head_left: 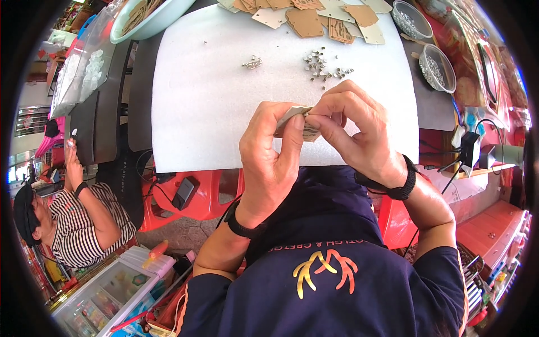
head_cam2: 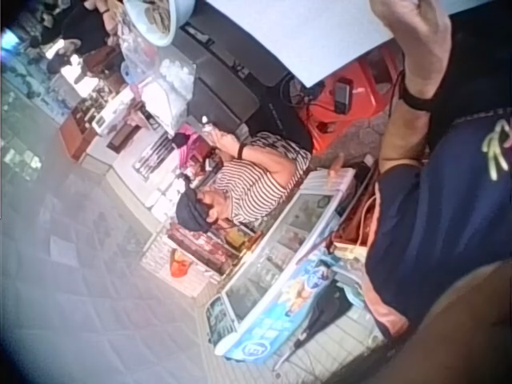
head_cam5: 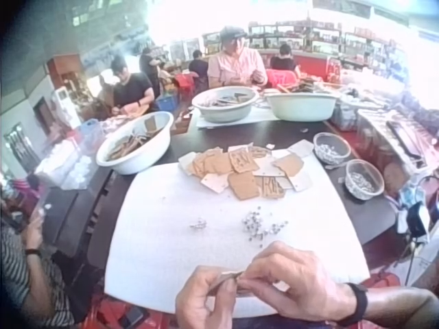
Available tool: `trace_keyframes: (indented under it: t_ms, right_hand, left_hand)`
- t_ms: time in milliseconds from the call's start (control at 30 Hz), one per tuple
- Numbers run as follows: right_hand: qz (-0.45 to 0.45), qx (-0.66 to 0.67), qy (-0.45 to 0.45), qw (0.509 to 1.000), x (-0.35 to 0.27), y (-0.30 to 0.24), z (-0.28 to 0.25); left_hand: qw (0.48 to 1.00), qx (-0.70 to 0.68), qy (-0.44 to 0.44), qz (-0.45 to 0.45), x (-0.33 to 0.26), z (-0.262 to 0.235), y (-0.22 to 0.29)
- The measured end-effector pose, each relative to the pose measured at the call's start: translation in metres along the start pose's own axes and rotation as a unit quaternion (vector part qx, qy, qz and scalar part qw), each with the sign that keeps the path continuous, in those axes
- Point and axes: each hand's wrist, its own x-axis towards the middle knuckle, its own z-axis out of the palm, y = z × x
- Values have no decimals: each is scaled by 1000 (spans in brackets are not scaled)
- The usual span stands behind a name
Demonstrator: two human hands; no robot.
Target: The recorder is inserting metal rivets into small leather tags.
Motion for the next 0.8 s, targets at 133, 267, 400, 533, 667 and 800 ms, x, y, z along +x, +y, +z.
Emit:
trace_keyframes:
  t_ms: [133,267,400,533,667,800]
  right_hand:
    - [26,24,-7,999,-1,2,-1]
    - [57,40,8,998,-1,-1,1]
    - [-30,-33,19,999,2,5,0]
    - [-76,-65,10,995,3,6,-5]
    - [-76,-58,12,995,3,7,-5]
    - [-50,-45,8,998,5,5,-5]
  left_hand:
    - [1000,31,-4,3,0,1,4]
    - [998,54,1,18,1,2,4]
    - [994,94,-2,57,3,2,4]
    - [992,104,6,72,1,2,2]
    - [991,105,5,88,0,3,-2]
    - [994,78,9,75,-1,2,-5]
